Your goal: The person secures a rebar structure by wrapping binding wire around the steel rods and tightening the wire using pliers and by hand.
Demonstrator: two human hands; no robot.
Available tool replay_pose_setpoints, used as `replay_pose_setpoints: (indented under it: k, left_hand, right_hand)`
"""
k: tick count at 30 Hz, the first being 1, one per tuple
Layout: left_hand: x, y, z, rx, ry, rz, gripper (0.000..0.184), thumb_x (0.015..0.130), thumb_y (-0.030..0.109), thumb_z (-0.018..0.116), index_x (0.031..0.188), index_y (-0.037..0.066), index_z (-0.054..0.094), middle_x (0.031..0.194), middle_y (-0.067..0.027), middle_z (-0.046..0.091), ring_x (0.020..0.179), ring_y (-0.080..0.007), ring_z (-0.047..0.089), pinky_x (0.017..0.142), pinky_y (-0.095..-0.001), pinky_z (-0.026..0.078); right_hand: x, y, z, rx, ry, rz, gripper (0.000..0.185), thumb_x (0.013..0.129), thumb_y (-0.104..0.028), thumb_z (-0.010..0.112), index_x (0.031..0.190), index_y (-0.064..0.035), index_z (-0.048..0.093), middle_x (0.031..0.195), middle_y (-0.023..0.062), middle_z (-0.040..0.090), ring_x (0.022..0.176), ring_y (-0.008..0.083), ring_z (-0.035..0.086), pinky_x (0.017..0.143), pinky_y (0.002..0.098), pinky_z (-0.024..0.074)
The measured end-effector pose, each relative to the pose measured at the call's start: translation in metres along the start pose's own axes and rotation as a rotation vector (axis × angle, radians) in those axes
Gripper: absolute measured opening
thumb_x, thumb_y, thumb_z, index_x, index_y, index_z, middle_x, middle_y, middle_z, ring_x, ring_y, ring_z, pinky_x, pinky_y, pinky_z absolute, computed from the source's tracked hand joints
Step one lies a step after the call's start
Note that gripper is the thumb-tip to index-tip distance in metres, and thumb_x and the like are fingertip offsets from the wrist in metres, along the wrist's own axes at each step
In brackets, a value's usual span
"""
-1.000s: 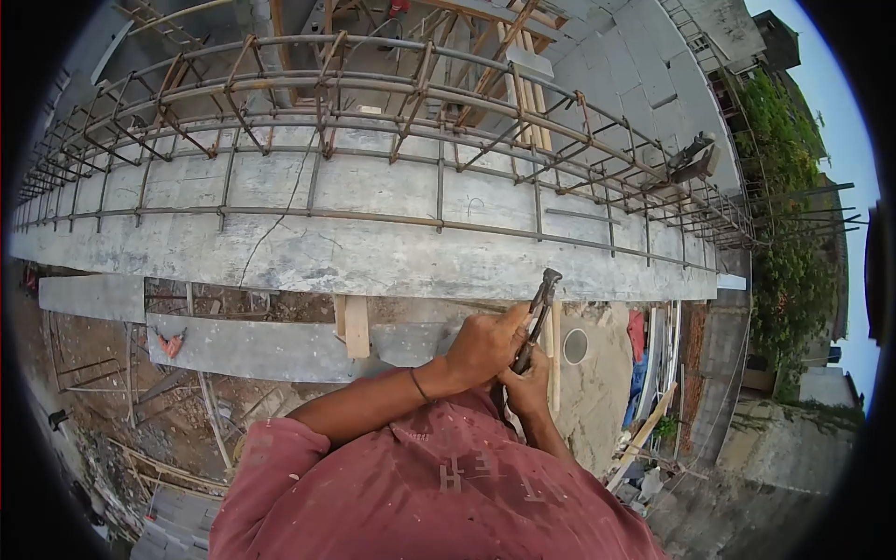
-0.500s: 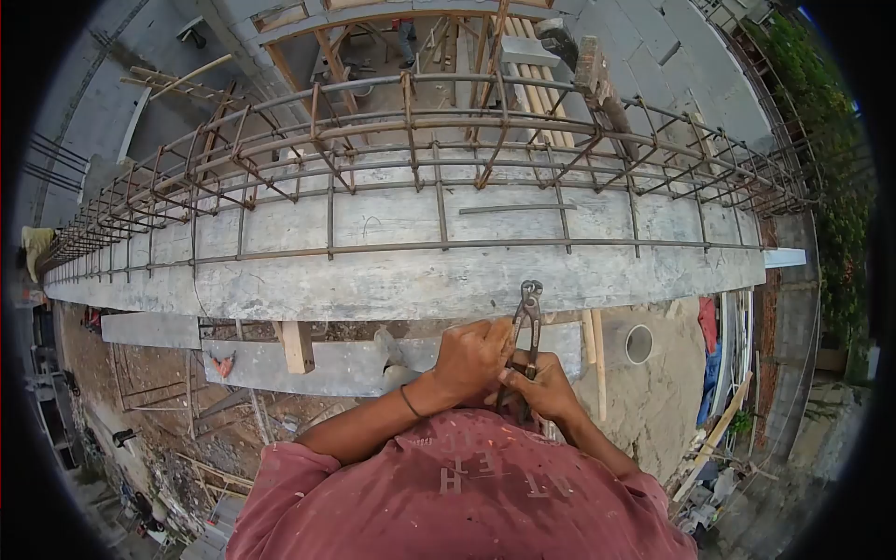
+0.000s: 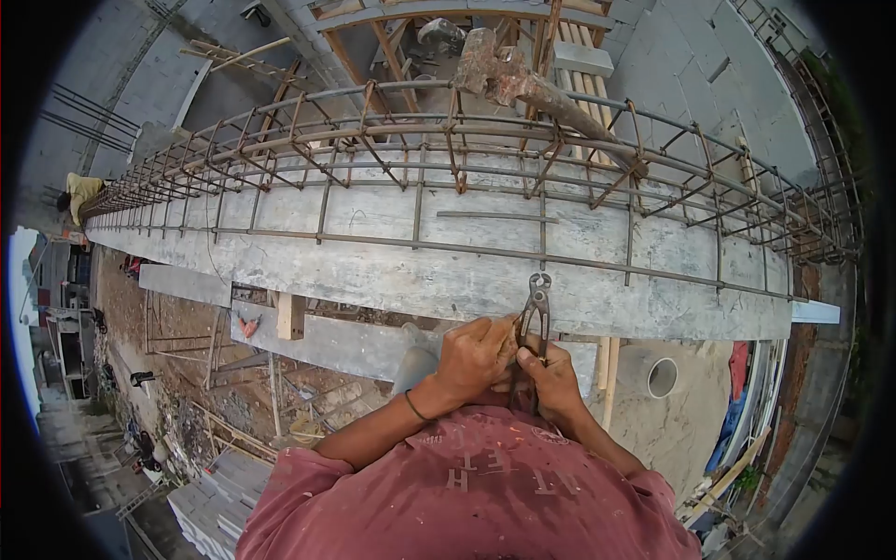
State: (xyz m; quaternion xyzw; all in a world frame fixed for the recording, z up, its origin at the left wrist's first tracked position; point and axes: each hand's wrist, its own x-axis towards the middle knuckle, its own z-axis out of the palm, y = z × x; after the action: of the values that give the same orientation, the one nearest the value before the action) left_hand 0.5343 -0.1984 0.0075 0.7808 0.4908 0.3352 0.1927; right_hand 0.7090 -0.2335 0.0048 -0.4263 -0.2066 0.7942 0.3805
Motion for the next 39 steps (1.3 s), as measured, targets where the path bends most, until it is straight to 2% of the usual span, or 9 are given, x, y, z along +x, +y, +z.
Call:
replay_pose_setpoints:
  k: [4, 6, 10, 12, 13, 16, 22, 25, 39]
  left_hand:
    - [0.004, 0.007, -0.01, -0.157, 0.111, -0.087, 0.019, 0.097, 0.007, 0.064, 0.113, -0.002, 0.068, 0.078, -0.0142, 0.072, 0.064, -0.0239, 0.071, 0.06, -0.0334, 0.057]
    - [0.001, 0.003, -0.023, -0.525, 0.15, -0.442, 0.02, 0.105, 0.011, 0.057, 0.113, -0.003, 0.068, 0.083, -0.013, 0.076, 0.069, -0.0164, 0.072, 0.065, -0.0292, 0.059]
    - [-0.026, -0.038, -0.043, -0.67, 0.137, -0.526, 0.03, 0.11, 0.019, 0.049, 0.113, -0.004, 0.067, 0.087, -0.0123, 0.077, 0.078, -0.0145, 0.074, 0.071, -0.0286, 0.06]
    - [-0.036, -0.047, -0.047, -0.665, 0.162, -0.564, 0.031, 0.11, 0.02, 0.048, 0.113, -0.004, 0.068, 0.088, -0.0124, 0.077, 0.079, -0.0141, 0.073, 0.072, -0.0284, 0.06]
    - [-0.039, -0.052, -0.048, -0.728, 0.171, -0.622, 0.031, 0.11, 0.02, 0.049, 0.114, -0.004, 0.068, 0.09, -0.0127, 0.077, 0.08, -0.014, 0.073, 0.072, -0.0282, 0.06]
    - [-0.037, -0.055, -0.054, -0.827, 0.193, -0.705, 0.029, 0.109, 0.018, 0.052, 0.115, -0.005, 0.068, 0.093, -0.0134, 0.076, 0.081, -0.0141, 0.073, 0.072, -0.0279, 0.06]
    - [-0.039, -0.065, -0.054, -0.96, 0.253, -0.81, 0.028, 0.106, 0.017, 0.058, 0.119, -0.005, 0.069, 0.093, -0.0114, 0.074, 0.081, -0.0147, 0.073, 0.074, -0.0281, 0.062]
    - [-0.029, -0.063, -0.049, -0.93, 0.241, -0.77, 0.029, 0.105, 0.018, 0.062, 0.12, -0.004, 0.07, 0.09, -0.0091, 0.074, 0.082, -0.0142, 0.073, 0.076, -0.0276, 0.061]
    - [-0.009, -0.073, -0.069, -1.006, 0.257, -0.532, 0.032, 0.101, 0.019, 0.068, 0.128, 0.002, 0.071, 0.093, -0.0065, 0.075, 0.085, -0.0076, 0.066, 0.077, -0.0244, 0.056]
  right_hand:
    - [0.004, -0.005, 0.004, 0.336, 0.091, -0.264, 0.034, 0.106, -0.021, 0.058, 0.132, -0.0002, 0.055, 0.127, 0.0165, 0.065, 0.108, 0.0302, 0.07, 0.1, 0.0494, 0.0548]
    - [0.002, -0.024, -0.005, 0.309, 0.116, -0.328, 0.034, 0.105, -0.024, 0.06, 0.13, -0.0012, 0.053, 0.114, 0.0152, 0.069, 0.11, 0.0299, 0.067, 0.107, 0.0512, 0.0473]
    - [-0.023, -0.09, -0.054, -0.263, 0.186, -0.557, 0.031, 0.105, -0.03, 0.06, 0.122, -0.0033, 0.057, 0.085, 0.0111, 0.067, 0.083, 0.025, 0.069, 0.076, 0.0412, 0.057]
    - [-0.026, -0.12, -0.065, -1.332, 0.406, -0.645, 0.039, 0.102, -0.038, 0.064, 0.119, -0.0034, 0.06, 0.081, 0.0121, 0.065, 0.07, 0.0241, 0.066, 0.062, 0.039, 0.0541]
    - [-0.017, -0.121, -0.071, -1.602, 0.392, -0.869, 0.051, 0.092, -0.045, 0.071, 0.126, -0.0075, 0.063, 0.084, 0.011, 0.062, 0.068, 0.0249, 0.063, 0.062, 0.0378, 0.0501]
    - [-0.01, -0.126, -0.066, -2.277, 0.278, -0.704, 0.066, 0.082, -0.048, 0.075, 0.137, -0.0144, 0.062, 0.091, 0.0083, 0.061, 0.071, 0.0298, 0.062, 0.062, 0.0378, 0.0476]
    - [-0.002, -0.113, -0.035, -2.257, 0.342, -1.041, 0.056, 0.081, -0.037, 0.08, 0.129, -0.0102, 0.069, 0.1, 0.0117, 0.062, 0.089, 0.0302, 0.059, 0.08, 0.0432, 0.0466]
    - [0.005, -0.09, 0.019, -1.531, 0.326, -0.958, 0.027, 0.086, -0.005, 0.075, 0.114, -0.0019, 0.073, 0.095, 0.0159, 0.069, 0.086, 0.035, 0.066, 0.077, 0.045, 0.0517]
    - [0.052, -0.02, 0.117, -1.716, 0.166, -0.616, 0.018, 0.084, -0.007, 0.061, 0.097, -0.008, 0.074, 0.088, 0.0143, 0.07, 0.078, 0.0394, 0.069, 0.069, 0.0511, 0.0542]
